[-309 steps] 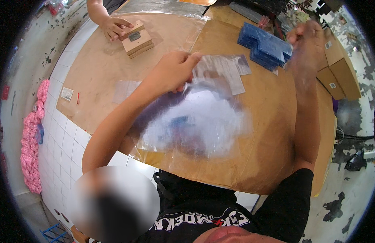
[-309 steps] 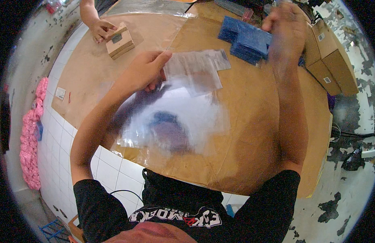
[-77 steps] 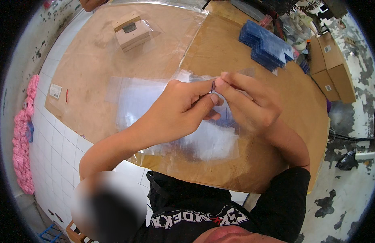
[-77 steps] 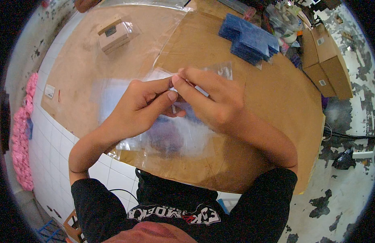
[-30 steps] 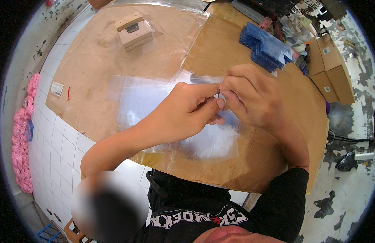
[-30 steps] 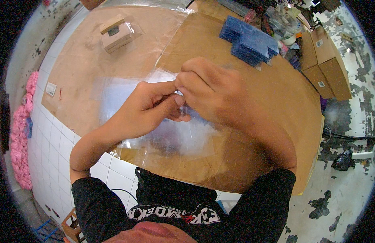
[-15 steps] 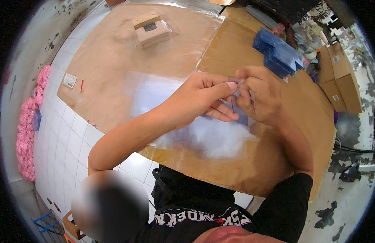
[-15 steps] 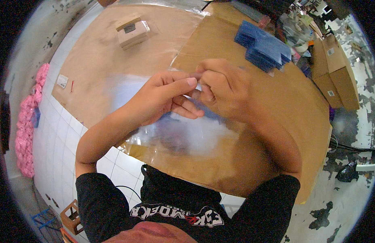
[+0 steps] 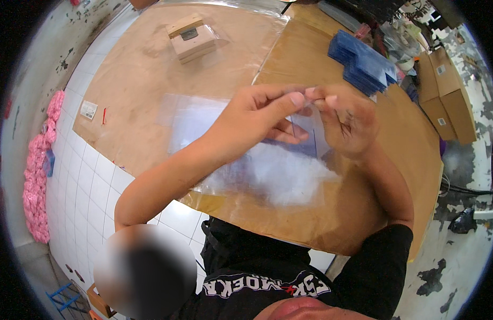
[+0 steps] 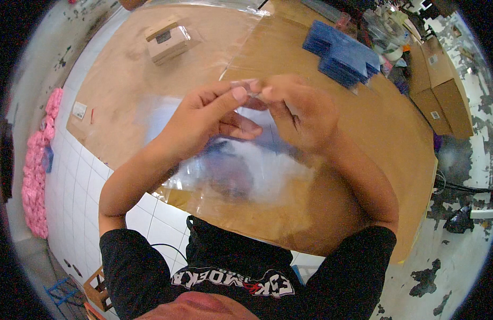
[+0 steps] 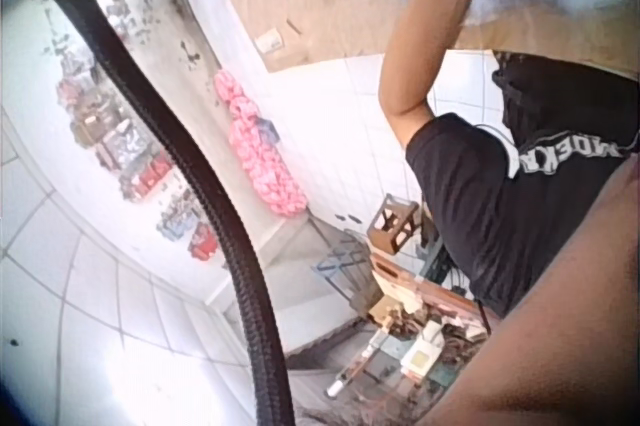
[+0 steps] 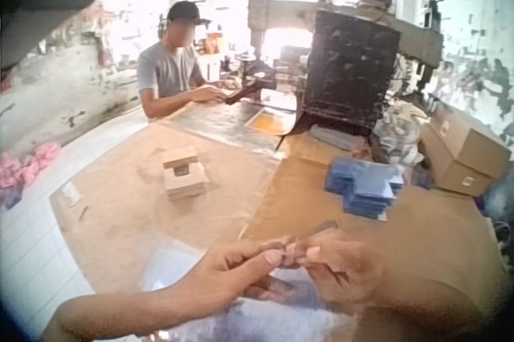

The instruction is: The person uses a needle and thread to hand-sew a small blue fabric patch onto a clear plastic sheet on a work table.

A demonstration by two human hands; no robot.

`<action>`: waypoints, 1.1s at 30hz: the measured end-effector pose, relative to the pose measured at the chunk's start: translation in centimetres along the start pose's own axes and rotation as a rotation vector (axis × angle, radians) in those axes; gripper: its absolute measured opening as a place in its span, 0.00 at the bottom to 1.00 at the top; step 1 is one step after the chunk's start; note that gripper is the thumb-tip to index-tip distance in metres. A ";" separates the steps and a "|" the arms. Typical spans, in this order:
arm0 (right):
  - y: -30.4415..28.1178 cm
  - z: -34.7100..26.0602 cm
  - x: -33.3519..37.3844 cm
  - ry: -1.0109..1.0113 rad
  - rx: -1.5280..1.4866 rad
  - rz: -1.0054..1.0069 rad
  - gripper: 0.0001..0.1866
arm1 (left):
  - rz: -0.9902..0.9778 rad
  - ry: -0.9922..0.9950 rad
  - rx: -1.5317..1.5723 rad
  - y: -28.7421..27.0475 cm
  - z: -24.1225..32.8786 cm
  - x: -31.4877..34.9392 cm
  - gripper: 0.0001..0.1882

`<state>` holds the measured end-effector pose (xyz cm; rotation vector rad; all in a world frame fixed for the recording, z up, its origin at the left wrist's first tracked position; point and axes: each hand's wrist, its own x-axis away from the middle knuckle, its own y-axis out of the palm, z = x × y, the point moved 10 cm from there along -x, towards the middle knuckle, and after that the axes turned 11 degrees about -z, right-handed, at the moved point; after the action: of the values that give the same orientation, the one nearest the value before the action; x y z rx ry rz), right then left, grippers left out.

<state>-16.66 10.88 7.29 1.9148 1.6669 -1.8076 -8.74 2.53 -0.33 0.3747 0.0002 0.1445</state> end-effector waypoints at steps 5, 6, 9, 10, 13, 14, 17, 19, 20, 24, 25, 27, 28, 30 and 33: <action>-0.2 -0.1 -1.9 0.168 0.118 -0.045 0.20 | 0.036 0.118 0.022 -0.6 0.7 -0.1 0.19; -0.3 -0.1 -2.3 0.189 0.149 -0.069 0.19 | 0.034 0.103 -0.020 -0.5 0.8 0.0 0.18; -0.7 0.0 -2.9 0.211 0.233 -0.122 0.14 | 0.016 0.082 -0.100 -0.3 1.2 0.2 0.17; -0.9 -0.1 -3.0 0.189 0.251 -0.126 0.12 | 0.005 0.091 -0.099 -0.2 1.2 0.1 0.16; -1.0 -0.9 -2.9 0.119 0.320 -0.104 0.11 | -0.021 0.074 -0.111 -0.2 1.2 0.1 0.16; -1.0 -1.3 -2.9 0.095 0.347 -0.091 0.11 | -0.029 0.060 -0.118 -0.1 1.1 0.1 0.16; -1.3 -3.1 -2.9 -0.001 0.429 -0.031 0.14 | -0.057 0.051 -0.090 0.7 1.4 0.3 0.16; -1.2 -4.2 -3.0 -0.025 0.471 -0.032 0.15 | -0.043 0.064 -0.111 1.2 1.9 0.7 0.16; -1.1 -4.6 -3.1 -0.035 0.493 -0.035 0.15 | -0.038 0.070 -0.119 1.5 1.9 0.9 0.16; -1.2 -5.1 -3.2 0.010 0.445 -0.033 0.16 | 0.002 0.128 -0.155 1.6 2.3 1.5 0.18; -1.2 -5.0 -3.2 0.059 0.398 -0.035 0.16 | 0.011 0.153 -0.163 1.6 2.5 1.7 0.18; -1.6 -4.3 -3.2 0.139 0.286 -0.022 0.16 | 0.023 0.164 -0.191 1.6 2.9 1.8 0.19; -1.7 -3.9 -3.2 0.172 0.219 -0.007 0.16 | 0.027 0.147 -0.210 1.6 3.2 2.0 0.19; -1.7 -3.1 -3.2 0.231 0.125 -0.002 0.16 | 0.038 0.132 -0.229 1.6 3.4 2.1 0.20; -1.7 -2.4 -3.0 0.264 0.071 -0.035 0.16 | 0.042 0.127 -0.233 1.6 3.3 1.9 0.20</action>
<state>-15.38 11.14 11.25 2.2549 1.7389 -1.7097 -6.96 3.04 3.34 0.1327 0.1003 0.2074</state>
